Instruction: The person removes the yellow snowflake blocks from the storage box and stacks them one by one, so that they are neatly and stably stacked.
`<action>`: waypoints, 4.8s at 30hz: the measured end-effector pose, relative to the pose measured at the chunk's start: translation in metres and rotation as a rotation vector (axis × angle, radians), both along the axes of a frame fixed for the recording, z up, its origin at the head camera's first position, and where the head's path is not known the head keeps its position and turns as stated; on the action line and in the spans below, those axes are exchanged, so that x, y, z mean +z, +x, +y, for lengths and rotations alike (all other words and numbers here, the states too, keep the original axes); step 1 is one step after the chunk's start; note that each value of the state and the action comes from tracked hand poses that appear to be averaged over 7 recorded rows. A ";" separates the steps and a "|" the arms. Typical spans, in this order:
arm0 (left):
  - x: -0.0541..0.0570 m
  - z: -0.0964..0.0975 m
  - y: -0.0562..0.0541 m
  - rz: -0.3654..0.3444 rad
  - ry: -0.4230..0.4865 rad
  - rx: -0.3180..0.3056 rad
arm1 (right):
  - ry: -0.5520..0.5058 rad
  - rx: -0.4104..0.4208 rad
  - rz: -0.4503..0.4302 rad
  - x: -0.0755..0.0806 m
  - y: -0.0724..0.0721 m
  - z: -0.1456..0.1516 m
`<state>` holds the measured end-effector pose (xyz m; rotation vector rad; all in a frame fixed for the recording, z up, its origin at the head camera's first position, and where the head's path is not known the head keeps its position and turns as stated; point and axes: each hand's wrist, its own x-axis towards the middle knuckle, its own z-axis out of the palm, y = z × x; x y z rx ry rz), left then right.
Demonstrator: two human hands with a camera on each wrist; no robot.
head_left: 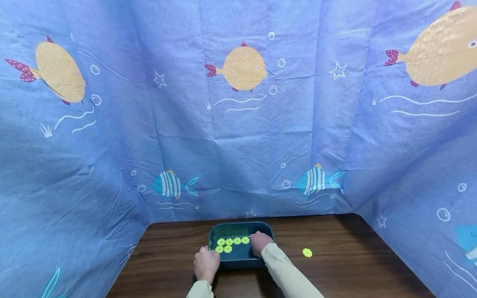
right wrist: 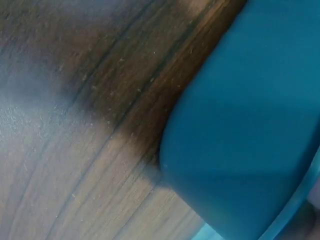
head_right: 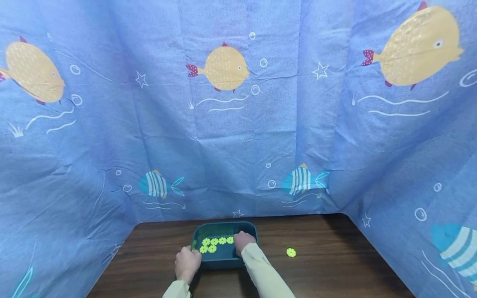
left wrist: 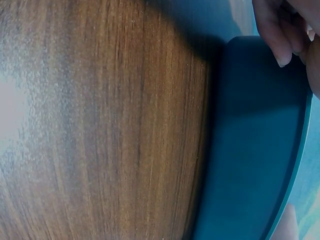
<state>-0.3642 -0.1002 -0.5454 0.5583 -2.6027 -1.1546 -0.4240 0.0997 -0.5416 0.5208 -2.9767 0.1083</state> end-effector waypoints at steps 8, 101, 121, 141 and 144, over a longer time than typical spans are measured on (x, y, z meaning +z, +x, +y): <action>0.000 0.003 -0.001 -0.010 0.003 -0.010 | 0.087 0.017 0.055 0.005 0.006 0.000; 0.002 0.000 -0.001 -0.051 -0.007 -0.007 | -0.715 -0.348 -0.292 -0.008 0.027 0.206; 0.000 0.000 -0.005 -0.052 0.001 0.000 | -0.707 -0.333 -0.292 -0.007 0.027 0.203; -0.001 -0.003 -0.005 -0.056 0.000 0.007 | -0.513 -0.134 0.041 0.021 -0.010 0.140; -0.001 -0.003 -0.005 -0.050 -0.003 0.005 | -0.503 -0.071 0.061 0.034 -0.015 0.106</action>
